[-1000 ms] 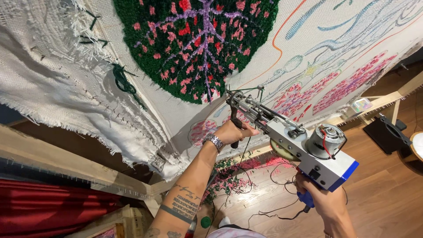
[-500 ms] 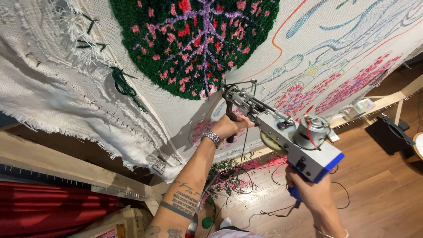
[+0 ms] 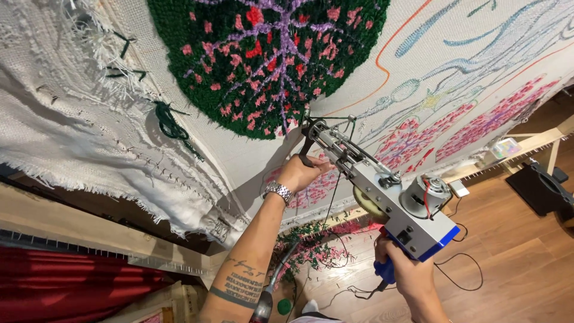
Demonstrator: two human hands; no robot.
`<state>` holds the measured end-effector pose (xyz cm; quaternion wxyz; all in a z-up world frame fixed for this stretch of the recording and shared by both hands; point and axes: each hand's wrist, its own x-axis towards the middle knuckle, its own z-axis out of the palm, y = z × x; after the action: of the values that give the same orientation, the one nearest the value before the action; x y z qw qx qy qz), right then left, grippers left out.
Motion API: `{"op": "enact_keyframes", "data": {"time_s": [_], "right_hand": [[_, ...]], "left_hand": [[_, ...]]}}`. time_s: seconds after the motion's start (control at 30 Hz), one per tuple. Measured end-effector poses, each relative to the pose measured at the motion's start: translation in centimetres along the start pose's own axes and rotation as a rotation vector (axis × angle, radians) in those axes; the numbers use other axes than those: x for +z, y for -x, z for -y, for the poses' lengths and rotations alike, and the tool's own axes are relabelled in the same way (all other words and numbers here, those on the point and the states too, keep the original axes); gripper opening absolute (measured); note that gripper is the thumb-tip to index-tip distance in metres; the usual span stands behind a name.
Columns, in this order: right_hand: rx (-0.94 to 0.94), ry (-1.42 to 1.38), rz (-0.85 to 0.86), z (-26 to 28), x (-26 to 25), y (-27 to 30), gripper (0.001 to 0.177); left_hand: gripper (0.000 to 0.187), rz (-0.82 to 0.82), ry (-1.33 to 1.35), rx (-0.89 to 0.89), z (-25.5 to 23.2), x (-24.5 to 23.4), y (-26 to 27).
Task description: Applying yarn to a vertical rug canvas using a tufting gun to create a decorative rug.
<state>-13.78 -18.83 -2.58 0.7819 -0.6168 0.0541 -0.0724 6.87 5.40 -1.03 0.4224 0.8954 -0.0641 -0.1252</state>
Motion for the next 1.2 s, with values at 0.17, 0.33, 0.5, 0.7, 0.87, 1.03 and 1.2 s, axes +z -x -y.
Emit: {"op": "enact_keyframes", "data": {"time_s": [0.17, 0.33, 0.5, 0.7, 0.87, 1.03, 1.2], "right_hand": [[0.037, 0.008, -0.034, -0.4, 0.8, 0.2, 0.01], [0.039, 0.103, -0.048, 0.5, 2.9, 0.5, 0.02], [0.021, 0.053, -0.06, -0.6, 3.4, 0.2, 0.021], [0.002, 0.042, -0.049, -0.4, 3.9, -0.2, 0.022], [0.012, 0.042, -0.026, 0.4, 4.1, -0.6, 0.021], [0.019, 0.057, 0.0, 0.7, 3.7, -0.7, 0.023], [0.019, -0.007, -0.004, 0.0, 3.3, -1.0, 0.022]], "left_hand": [[0.045, -0.052, 0.014, 0.016, 1.3, -0.1, -0.5], [0.041, -0.134, 0.048, 0.038, 1.5, -1.5, -0.2], [0.045, -0.275, 0.057, -0.018, -1.1, -3.6, 2.1], [0.048, -0.328, 0.109, -0.018, 0.3, -3.4, 0.6], [0.048, -0.32, 0.117, -0.027, -0.7, -4.2, 0.7], [0.042, -0.342, 0.112, -0.001, -1.1, -4.2, 0.5], [0.044, -0.349, 0.153, 0.027, 0.9, -3.2, -1.0]]}}
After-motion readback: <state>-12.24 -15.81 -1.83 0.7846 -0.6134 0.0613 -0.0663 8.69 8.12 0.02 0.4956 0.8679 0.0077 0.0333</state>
